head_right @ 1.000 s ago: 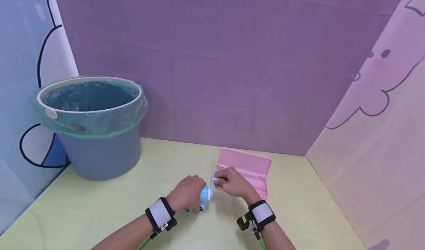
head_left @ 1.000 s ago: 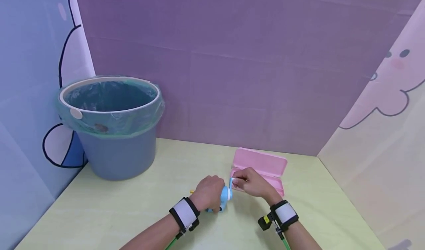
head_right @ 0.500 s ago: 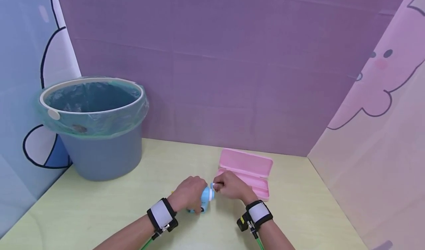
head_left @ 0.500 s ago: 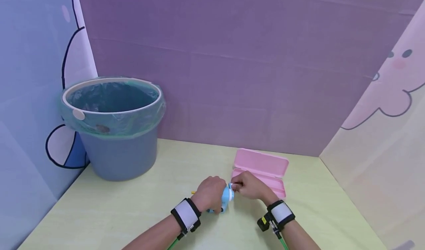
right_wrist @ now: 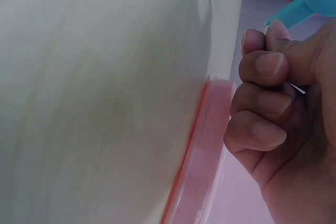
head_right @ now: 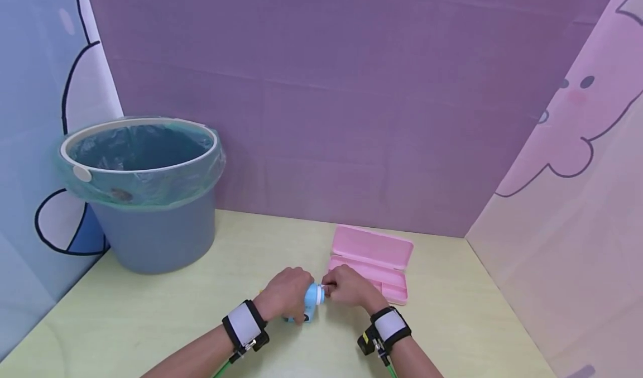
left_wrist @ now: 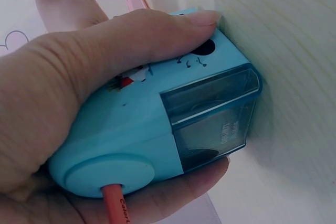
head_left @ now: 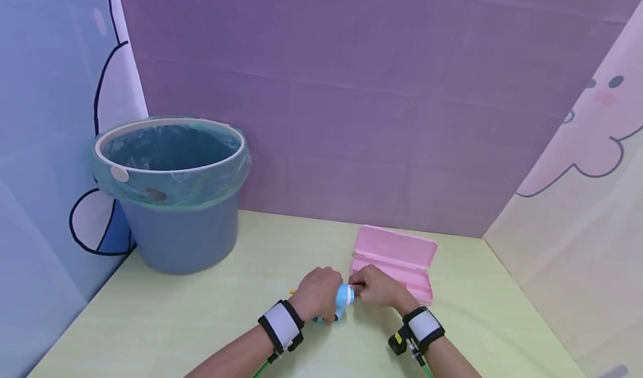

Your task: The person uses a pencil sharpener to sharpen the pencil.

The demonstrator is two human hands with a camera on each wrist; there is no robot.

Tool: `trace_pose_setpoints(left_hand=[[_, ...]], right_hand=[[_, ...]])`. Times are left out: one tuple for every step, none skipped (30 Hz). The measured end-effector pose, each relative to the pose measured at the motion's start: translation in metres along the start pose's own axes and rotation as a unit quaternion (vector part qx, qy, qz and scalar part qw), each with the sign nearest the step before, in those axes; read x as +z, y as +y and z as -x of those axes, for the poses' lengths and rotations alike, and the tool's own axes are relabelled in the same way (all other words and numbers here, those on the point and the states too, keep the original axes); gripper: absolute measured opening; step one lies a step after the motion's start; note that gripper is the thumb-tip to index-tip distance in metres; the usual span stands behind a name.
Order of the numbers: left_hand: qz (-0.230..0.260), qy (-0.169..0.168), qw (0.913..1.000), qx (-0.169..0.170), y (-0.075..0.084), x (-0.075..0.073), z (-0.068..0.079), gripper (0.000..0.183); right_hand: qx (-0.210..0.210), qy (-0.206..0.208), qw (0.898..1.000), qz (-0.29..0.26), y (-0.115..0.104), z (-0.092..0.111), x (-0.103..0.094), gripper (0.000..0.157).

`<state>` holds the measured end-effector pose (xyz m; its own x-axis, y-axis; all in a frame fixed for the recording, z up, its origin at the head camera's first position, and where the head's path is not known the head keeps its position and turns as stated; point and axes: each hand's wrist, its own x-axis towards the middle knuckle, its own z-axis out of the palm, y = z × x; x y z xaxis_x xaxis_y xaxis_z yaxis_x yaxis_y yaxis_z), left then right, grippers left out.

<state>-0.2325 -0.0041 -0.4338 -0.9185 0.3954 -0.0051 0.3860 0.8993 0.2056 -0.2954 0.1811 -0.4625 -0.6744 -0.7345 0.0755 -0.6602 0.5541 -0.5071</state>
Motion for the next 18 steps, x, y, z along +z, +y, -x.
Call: trace_pose_setpoints(left_hand=[[0.000,0.000,1.0000,0.000,0.000,0.000,0.000,0.051],[0.000,0.001,1.0000,-0.001,0.000,0.000,0.000,0.051],[-0.001,0.001,1.0000,-0.001,0.001,0.000,0.001,0.051],[-0.002,0.003,1.0000,0.000,0.001,0.000,0.001,0.051],[-0.003,0.003,1.0000,0.000,0.001,0.000,0.001,0.050],[-0.004,0.004,1.0000,0.001,0.001,0.000,0.001,0.050],[-0.004,0.005,1.0000,0.001,0.001,0.001,0.001,0.050],[-0.007,0.006,1.0000,0.003,0.000,0.001,0.001,0.050],[-0.007,0.008,0.9999,0.004,0.000,0.001,0.001,0.050],[-0.008,0.009,0.9999,0.006,0.000,0.001,0.001,0.050],[-0.007,0.011,0.9999,0.007,0.000,0.002,0.001,0.049],[-0.007,0.014,0.9998,0.010,-0.001,0.002,0.001,0.049],[-0.007,0.016,0.9998,0.012,-0.001,0.003,0.001,0.049],[-0.007,0.018,0.9997,0.015,-0.002,0.003,0.001,0.048],[-0.005,0.018,0.9997,0.016,-0.002,0.003,0.001,0.048],[-0.004,0.018,0.9997,0.017,-0.002,0.002,0.001,0.048],[-0.003,0.019,0.9996,0.018,-0.002,0.003,0.001,0.048],[-0.004,0.019,0.9996,0.018,-0.002,0.002,0.001,0.048]], right_hand=[[0.003,0.000,1.000,0.000,0.000,0.000,0.001,0.026],[0.006,0.000,1.000,-0.001,0.000,0.001,0.002,0.026],[0.008,0.002,1.000,0.001,0.000,0.001,0.003,0.026],[0.009,0.004,1.000,0.001,0.000,0.002,0.003,0.026],[0.010,0.005,1.000,-0.001,-0.001,0.002,0.004,0.025],[0.006,0.006,1.000,0.001,-0.001,0.003,0.004,0.025],[0.006,0.005,1.000,0.002,-0.001,0.003,0.005,0.025],[0.004,0.004,1.000,0.006,-0.001,0.004,0.006,0.025],[0.002,0.004,1.000,0.009,-0.001,0.004,0.008,0.026],[0.000,0.004,1.000,0.012,-0.001,0.005,0.009,0.026],[-0.001,0.005,1.000,0.017,-0.001,0.005,0.011,0.026],[-0.003,0.008,1.000,0.024,0.000,0.005,0.012,0.026],[-0.002,0.010,1.000,0.027,0.001,0.006,0.014,0.027],[-0.004,0.014,0.999,0.031,0.001,0.006,0.015,0.027],[-0.004,0.018,0.999,0.032,0.001,0.007,0.016,0.027],[-0.005,0.020,0.999,0.034,0.001,0.007,0.016,0.026],[-0.003,0.021,0.999,0.034,0.000,0.008,0.017,0.027],[-0.002,0.020,0.999,0.036,0.000,0.009,0.017,0.027]])
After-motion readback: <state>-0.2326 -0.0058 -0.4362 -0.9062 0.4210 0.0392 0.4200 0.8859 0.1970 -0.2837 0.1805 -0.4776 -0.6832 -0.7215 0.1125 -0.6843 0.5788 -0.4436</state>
